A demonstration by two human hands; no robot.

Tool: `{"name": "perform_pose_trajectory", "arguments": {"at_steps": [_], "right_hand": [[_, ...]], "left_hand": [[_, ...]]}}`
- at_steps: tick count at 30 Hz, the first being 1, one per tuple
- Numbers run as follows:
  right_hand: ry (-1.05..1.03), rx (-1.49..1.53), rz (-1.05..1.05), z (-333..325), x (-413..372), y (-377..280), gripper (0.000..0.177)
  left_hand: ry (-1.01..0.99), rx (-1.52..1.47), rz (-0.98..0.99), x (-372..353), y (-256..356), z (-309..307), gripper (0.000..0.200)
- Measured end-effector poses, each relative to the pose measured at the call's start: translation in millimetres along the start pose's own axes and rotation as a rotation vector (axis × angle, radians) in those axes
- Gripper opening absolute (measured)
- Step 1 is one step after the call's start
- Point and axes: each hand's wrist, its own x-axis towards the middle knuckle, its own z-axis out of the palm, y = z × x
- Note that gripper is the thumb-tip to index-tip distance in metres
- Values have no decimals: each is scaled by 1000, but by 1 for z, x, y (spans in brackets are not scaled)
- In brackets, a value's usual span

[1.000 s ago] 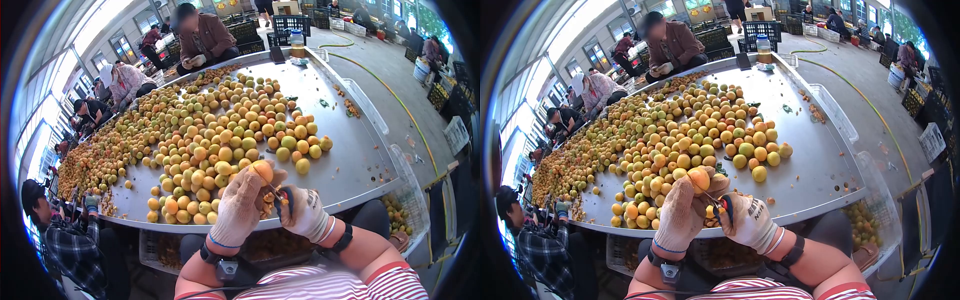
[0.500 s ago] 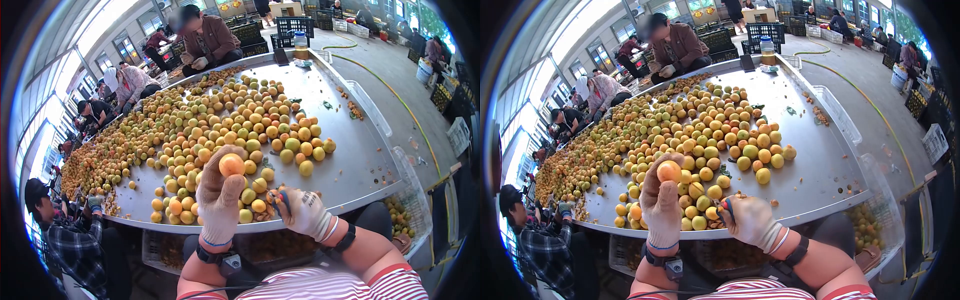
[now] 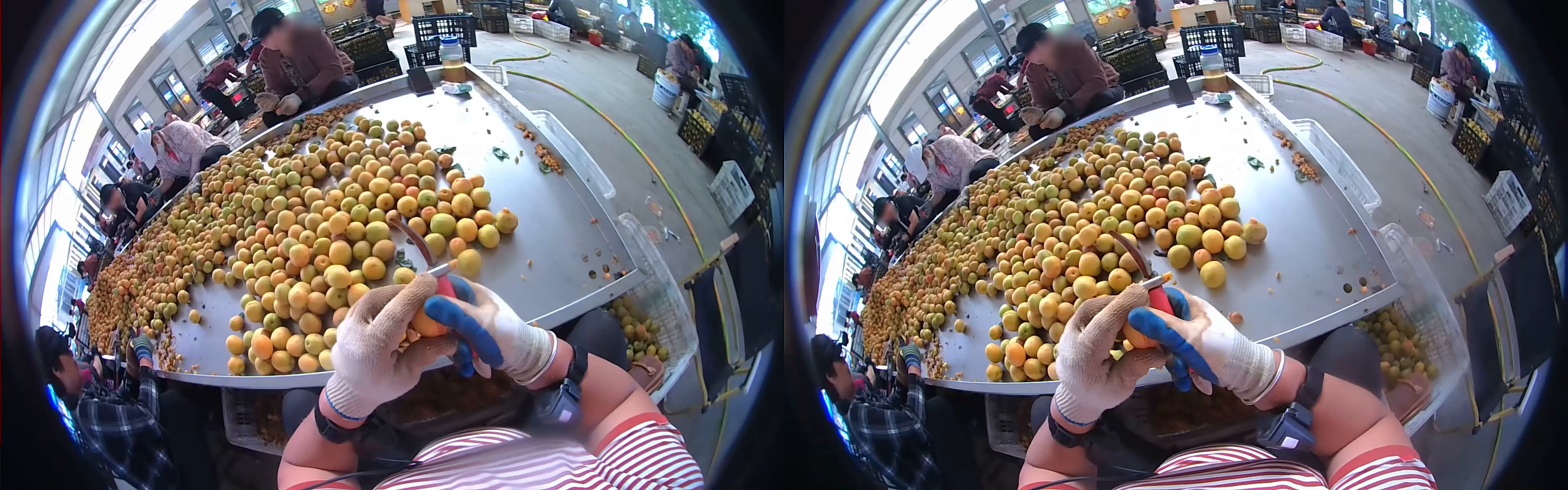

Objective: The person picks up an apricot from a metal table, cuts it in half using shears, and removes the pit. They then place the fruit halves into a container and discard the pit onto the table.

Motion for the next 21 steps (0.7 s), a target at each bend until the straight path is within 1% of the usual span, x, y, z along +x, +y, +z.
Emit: {"name": "perform_pose_trajectory", "arguments": {"at_steps": [1, 2, 6, 9, 10, 11, 12, 14, 15, 16, 18, 19, 20, 21], "right_hand": [[0, 2, 0, -1, -2, -1, 50], [-11, 53, 33, -1, -5, -2, 46], [-19, 150, 85, -3, -9, 3, 37], [11, 168, 99, 1, -10, 4, 36], [10, 169, 99, 2, -9, 7, 36], [23, 263, 130, 3, -9, 12, 36], [36, 357, 161, 3, -7, 16, 36], [-1, 393, 143, 2, -4, 22, 37], [-37, 429, 123, 2, -2, 24, 39], [-38, 428, 123, -1, 0, 28, 39], [-160, 586, 109, -9, 2, 34, 41], [-185, 573, 76, -11, 2, 32, 41], [-185, 572, 77, -12, 2, 30, 41], [-171, 561, 78, -12, 2, 27, 41]], "left_hand": [[14, -43, 3, 0, 1, 2, 68], [28, -86, 6, 0, 1, 4, 68], [40, -146, -1, 0, 2, 9, 67], [44, -171, -10, -1, 3, 11, 61], [47, -194, -70, -3, 3, 11, 57], [52, -216, -129, -5, 3, 12, 54], [53, -215, -131, -7, 3, 15, 54], [171, -522, -278, -11, -1, 22, 46], [173, -595, -337, -14, -3, 25, 45], [174, -594, -337, -14, -3, 24, 45], [238, -1194, -654, -10, -2, 21, 49], [251, -1364, -655, -10, -12, 22, 47], [252, -1364, -654, -6, -12, 18, 47], [225, -1523, -679, -2, -9, 13, 43]]}}
